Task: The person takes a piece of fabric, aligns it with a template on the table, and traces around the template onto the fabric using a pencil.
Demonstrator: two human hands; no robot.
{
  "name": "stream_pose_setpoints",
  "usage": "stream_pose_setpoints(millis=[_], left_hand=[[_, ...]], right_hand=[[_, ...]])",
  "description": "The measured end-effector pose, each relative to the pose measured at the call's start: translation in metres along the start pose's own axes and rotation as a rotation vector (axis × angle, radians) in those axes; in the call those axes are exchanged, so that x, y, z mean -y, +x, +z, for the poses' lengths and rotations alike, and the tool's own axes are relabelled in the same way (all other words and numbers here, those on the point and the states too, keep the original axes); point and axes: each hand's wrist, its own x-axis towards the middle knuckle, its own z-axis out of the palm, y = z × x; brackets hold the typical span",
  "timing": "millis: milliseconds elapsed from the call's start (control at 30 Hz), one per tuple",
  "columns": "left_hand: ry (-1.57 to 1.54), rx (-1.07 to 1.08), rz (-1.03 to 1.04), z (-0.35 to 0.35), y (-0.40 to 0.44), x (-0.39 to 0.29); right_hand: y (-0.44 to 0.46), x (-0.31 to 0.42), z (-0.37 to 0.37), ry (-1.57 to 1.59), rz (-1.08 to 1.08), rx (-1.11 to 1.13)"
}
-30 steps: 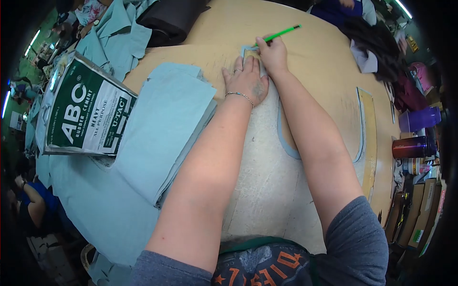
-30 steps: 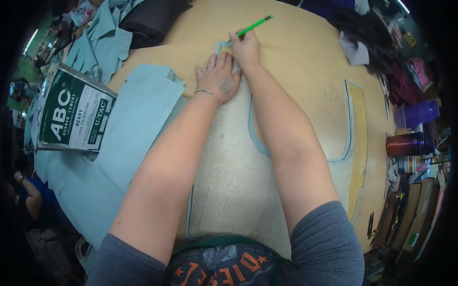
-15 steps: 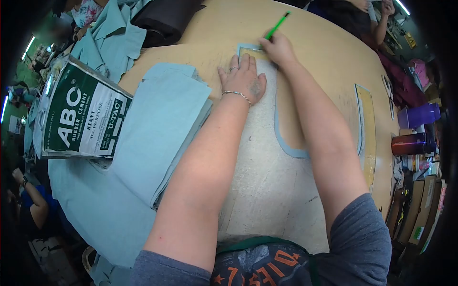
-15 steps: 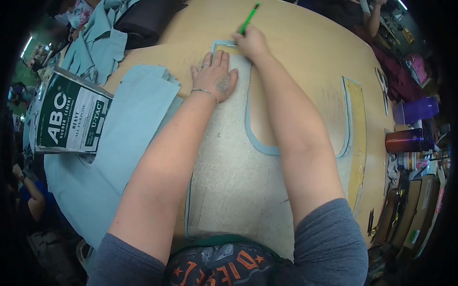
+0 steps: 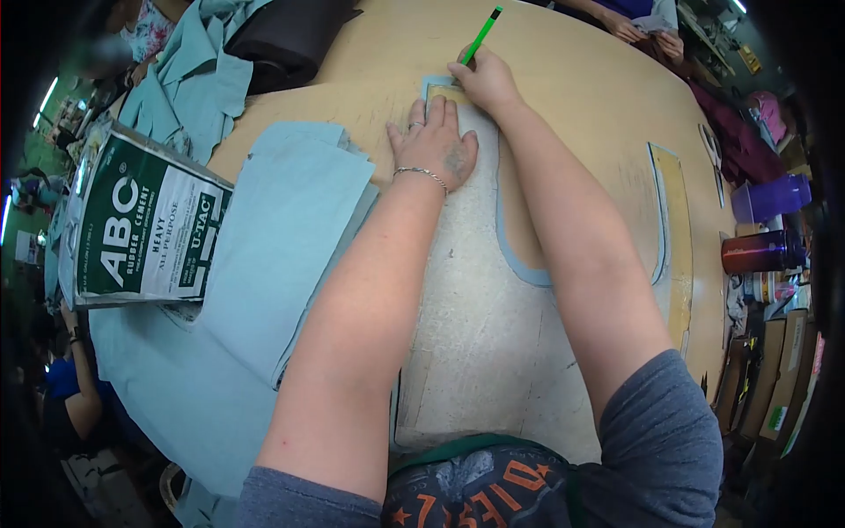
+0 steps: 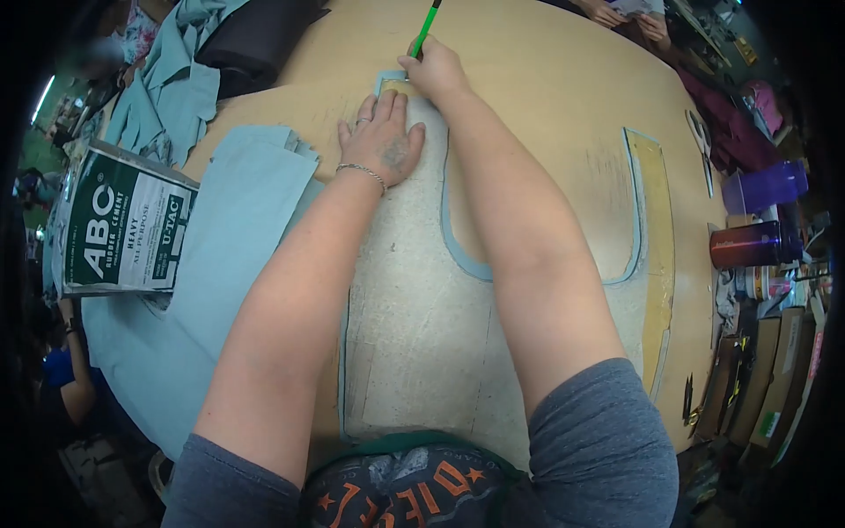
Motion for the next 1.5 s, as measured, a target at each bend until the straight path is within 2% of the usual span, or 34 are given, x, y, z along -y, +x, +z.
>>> stream_pose_setpoints(millis=[67,100,200,300,367,467,533,633,733,800,867,900,967,1067,1300,1400,1500], left_hand=[[-0.008,0.009,0.008,0.000,-0.001,0.001],[-0.006,0.008,0.009,0.001,-0.001,0.001],[-0.007,-0.014,0.001,0.002,0.000,0.001],[0.023,-0.075,0.011,0.000,-0.004,-0.004],[0.083,-0.144,0.044,-0.004,-0.012,-0.008],[0.027,-0.068,0.051,-0.006,-0.013,-0.010],[0.028,-0.095,0.069,-0.003,-0.011,-0.008],[0.026,-0.112,0.072,0.000,-0.009,-0.006],[0.046,-0.125,0.067,0.001,-0.010,-0.008],[0.084,-0.109,0.065,-0.002,-0.011,-0.011],[0.145,-0.065,0.066,-0.008,-0.015,-0.017],[0.079,-0.024,0.057,-0.010,-0.018,-0.020],[-0.044,0.063,0.036,-0.009,-0.037,-0.023],[-0.065,-0.088,0.110,0.001,-0.082,-0.025],[-0.005,-0.025,0.070,-0.004,-0.094,-0.028],[-0.027,-0.027,0.063,-0.003,-0.097,-0.027],[-0.047,-0.055,0.062,-0.003,-0.095,-0.028]], right_hand=[[-0.004,-0.003,-0.003,0.036,0.030,0.011],[-0.006,-0.009,-0.015,-0.075,0.037,-0.026],[-0.025,-0.035,-0.050,0.068,0.196,-0.045],[-0.052,-0.063,-0.041,0.314,0.055,-0.382],[-0.057,-0.056,-0.037,0.278,0.068,-0.350],[-0.066,-0.034,-0.033,0.205,0.053,-0.308],[-0.072,-0.026,-0.032,0.183,0.053,-0.253],[-0.101,0.003,-0.035,0.004,-0.061,-0.254],[-0.140,0.012,-0.034,0.042,-0.221,-0.279],[-0.171,0.026,-0.044,0.045,-0.217,-0.149],[-0.189,0.031,-0.047,0.064,-0.247,-0.127],[-0.193,0.031,-0.049,0.075,-0.265,-0.120],[-0.196,0.030,-0.050,0.123,-0.217,-0.097],[-0.191,0.033,-0.053,0.182,-0.117,-0.083],[-0.149,0.023,-0.042,0.180,0.015,-0.167],[-0.177,0.036,-0.050,0.166,-0.027,-0.104],[-0.228,0.044,-0.059,0.073,-0.195,-0.032]])
